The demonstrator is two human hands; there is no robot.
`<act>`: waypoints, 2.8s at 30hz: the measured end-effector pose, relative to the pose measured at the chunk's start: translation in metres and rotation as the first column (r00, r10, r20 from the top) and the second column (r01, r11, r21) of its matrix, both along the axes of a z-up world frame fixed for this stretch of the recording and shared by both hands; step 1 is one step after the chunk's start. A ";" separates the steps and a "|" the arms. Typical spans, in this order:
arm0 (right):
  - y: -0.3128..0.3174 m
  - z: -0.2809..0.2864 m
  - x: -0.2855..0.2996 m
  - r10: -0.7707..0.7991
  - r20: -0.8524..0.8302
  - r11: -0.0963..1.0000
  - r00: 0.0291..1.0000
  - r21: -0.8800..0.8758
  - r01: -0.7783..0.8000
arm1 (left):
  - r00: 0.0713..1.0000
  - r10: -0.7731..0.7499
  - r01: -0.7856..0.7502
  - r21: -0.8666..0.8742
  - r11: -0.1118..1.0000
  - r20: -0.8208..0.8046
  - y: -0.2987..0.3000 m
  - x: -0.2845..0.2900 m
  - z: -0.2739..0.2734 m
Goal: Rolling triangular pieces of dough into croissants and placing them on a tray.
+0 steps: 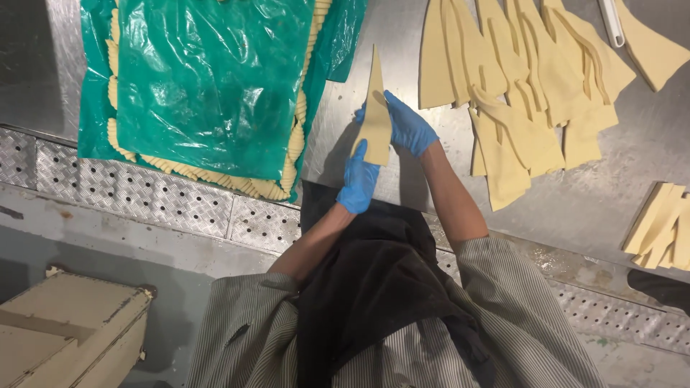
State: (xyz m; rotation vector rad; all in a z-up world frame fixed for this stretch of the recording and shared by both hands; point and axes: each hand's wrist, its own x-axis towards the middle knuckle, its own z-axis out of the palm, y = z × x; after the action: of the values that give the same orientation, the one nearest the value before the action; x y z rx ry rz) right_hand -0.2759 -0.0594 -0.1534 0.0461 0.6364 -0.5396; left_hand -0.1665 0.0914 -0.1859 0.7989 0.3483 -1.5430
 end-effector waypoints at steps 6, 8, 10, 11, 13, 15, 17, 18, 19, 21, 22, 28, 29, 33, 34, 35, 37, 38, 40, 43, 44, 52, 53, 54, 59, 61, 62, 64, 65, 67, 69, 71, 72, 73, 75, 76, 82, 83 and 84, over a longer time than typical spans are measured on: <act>-0.026 0.006 0.012 -0.061 -0.172 0.968 0.983 -0.249 0.017 | 0.929 0.024 -0.070 -0.110 0.991 -0.370 0.012 0.008 0.022; -0.025 0.021 0.020 -0.086 -0.188 0.960 0.978 -0.277 0.031 | 0.937 -0.051 0.008 -0.126 0.992 -0.346 0.035 0.011 -0.025; -0.022 0.030 0.024 -0.110 -0.205 0.951 0.973 -0.306 0.043 | 0.939 -0.126 0.084 -0.142 0.986 -0.321 0.062 0.014 -0.063; -0.021 0.032 0.026 -0.118 -0.229 0.944 0.966 -0.329 0.038 | 0.937 -0.348 0.343 -0.216 0.914 0.015 0.075 0.016 -0.078; -0.020 0.032 0.026 -0.126 -0.252 0.937 0.959 -0.348 0.031 | 0.786 -0.506 0.590 -0.189 0.785 0.354 0.083 0.025 -0.024; -0.018 0.029 0.026 -0.160 -0.292 0.915 0.943 -0.403 0.030 | -0.064 -0.463 0.774 0.337 0.536 0.884 0.053 0.046 0.102; -0.018 0.028 0.028 -0.170 -0.309 0.913 0.936 -0.407 0.032 | -0.405 -0.158 0.760 0.427 0.490 0.901 0.038 0.048 0.102; -0.019 0.027 0.028 -0.182 -0.324 0.909 0.928 -0.417 0.033 | -0.653 0.192 0.717 0.516 0.469 0.733 0.030 0.049 0.102; -0.018 0.026 0.029 -0.182 -0.325 0.909 0.928 -0.416 0.033 | -0.652 0.191 0.717 0.516 0.468 0.734 0.029 0.046 0.090; -0.019 0.025 0.030 -0.203 -0.342 0.905 0.917 -0.424 0.042 | -0.735 0.159 0.651 0.620 0.438 0.660 0.025 0.040 0.068; -0.021 0.025 0.031 -0.203 -0.342 0.904 0.918 -0.424 0.042 | -0.735 0.159 0.651 0.620 0.438 0.659 0.024 0.040 0.067; -0.037 0.028 0.036 -0.274 -0.358 0.892 0.893 -0.442 0.097 | -0.734 0.125 0.640 0.617 0.459 0.668 0.028 0.039 0.058; -0.045 0.021 0.035 -0.297 -0.373 0.884 0.879 -0.454 0.106 | -0.743 0.129 0.630 0.622 0.465 0.657 0.026 0.039 0.058; -0.083 0.016 0.032 -0.373 -0.410 0.845 0.832 -0.520 0.122 | -0.706 0.083 0.658 0.608 0.444 0.703 0.025 0.039 0.060; -0.094 0.020 0.032 -0.373 -0.409 0.844 0.833 -0.522 0.122 | -0.707 0.084 0.657 0.608 0.445 0.703 0.025 0.039 0.062; -0.105 0.024 0.032 -0.393 -0.415 0.828 0.820 -0.549 0.119 | -0.697 0.072 0.663 0.602 0.445 0.714 0.024 0.039 0.064; -0.129 0.024 0.030 -0.413 -0.419 0.809 0.809 -0.577 0.115 | -0.687 0.061 0.667 0.596 0.447 0.724 0.023 0.040 0.066; -0.141 0.021 0.029 -0.429 -0.425 0.794 0.797 -0.598 0.109 | -0.671 0.045 0.679 0.588 0.440 0.740 0.023 0.040 0.067; -0.165 0.012 0.026 -0.444 -0.429 0.778 0.787 -0.620 0.102 | -0.656 0.029 0.688 0.581 0.434 0.755 0.024 0.041 0.067; -0.199 0.000 0.023 -0.453 -0.367 0.748 0.813 -0.653 0.122 | -0.628 0.057 0.707 0.538 0.460 0.776 0.024 0.042 0.066; -0.209 0.000 0.023 -0.440 -0.313 0.739 0.842 -0.658 0.142 | -0.609 0.041 0.713 0.523 0.467 0.792 0.024 0.042 0.066; -0.264 -0.029 0.018 -0.489 -0.268 0.673 0.830 -0.721 0.164 | -0.679 0.075 0.670 0.576 0.468 0.730 0.021 0.040 0.073; -0.270 -0.030 0.019 -0.507 -0.283 0.682 0.814 -0.709 0.178 | -0.687 0.068 0.667 0.590 0.456 0.724 0.020 0.041 0.073; -0.277 -0.030 0.020 -0.523 -0.297 0.691 0.799 -0.697 0.193 | -0.694 0.062 0.663 0.603 0.443 0.717 0.019 0.041 0.073; -0.293 -0.036 0.023 -0.563 -0.347 0.693 0.750 -0.693 0.200 | -0.672 0.046 0.681 0.592 0.431 0.739 0.020 0.041 0.070; -0.295 -0.045 0.023 -0.611 -0.348 0.636 0.711 -0.751 0.179 | -0.660 0.046 0.689 0.580 0.434 0.749 0.020 0.040 0.070; -0.295 -0.050 0.022 -0.635 -0.348 0.607 0.690 -0.777 0.166 | -0.662 0.055 0.688 0.577 0.440 0.748 0.020 0.040 0.071; -0.296 -0.058 0.019 -0.684 -0.342 0.545 0.644 -0.827 0.140 | -0.662 0.068 0.690 0.571 0.445 0.746 0.017 0.040 0.074; -0.294 -0.063 0.017 -0.708 -0.339 0.514 0.620 -0.848 0.124 | -0.670 0.068 0.687 0.583 0.434 0.739 0.015 0.041 0.077; -0.291 -0.071 0.012 -0.755 -0.328 0.453 0.568 -0.887 0.090 | -0.677 0.070 0.686 0.594 0.421 0.733 0.014 0.045 0.081; -0.286 -0.080 0.004 -0.801 -0.312 0.391 0.511 -0.919 0.051 | -0.618 0.145 0.730 0.494 0.472 0.773 0.013 0.051 0.083; -0.276 -0.090 -0.005 -0.844 -0.295 0.333 0.448 -0.943 0.007 | -0.611 0.149 0.721 0.469 0.510 0.777 0.012 0.061 0.082; -0.269 -0.096 -0.010 -0.863 -0.286 0.307 0.416 -0.951 -0.016 | -0.608 0.149 0.706 0.445 0.551 0.780 0.014 0.067 0.081; -0.205 -0.075 -0.013 -0.865 -0.291 0.313 0.409 -0.950 -0.015 | -0.606 0.149 0.711 0.447 0.543 0.781 0.012 0.074 0.080; -0.145 0.012 0.011 -0.812 -0.392 0.291 0.432 -0.914 -0.282 | -0.687 -0.006 0.614 0.585 0.530 0.727 0.009 0.089 0.077; -0.104 0.022 0.013 -0.813 -0.398 0.301 0.424 -0.912 -0.280 | -0.686 -0.005 0.620 0.588 0.519 0.727 0.010 0.096 0.075; 0.115 0.074 0.029 -0.695 -0.718 0.420 0.029 -0.438 -0.795 | -0.722 -0.008 0.609 0.642 0.466 0.691 0.012 0.115 0.070; 0.139 0.065 0.029 -0.691 -0.722 0.406 -0.011 -0.376 -0.833 | -0.744 0.040 0.599 0.639 0.482 0.667 0.015 0.116 0.068; 0.164 0.058 0.030 -0.688 -0.724 0.391 -0.050 -0.312 -0.866 | -0.763 0.087 0.590 0.635 0.499 0.641 0.018 0.116 0.067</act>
State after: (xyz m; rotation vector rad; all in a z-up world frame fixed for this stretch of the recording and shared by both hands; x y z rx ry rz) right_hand -0.2455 0.1048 -0.0957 -1.9654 1.8030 -0.5562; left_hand -0.0508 0.1090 -0.1191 1.7775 -2.3425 -0.6620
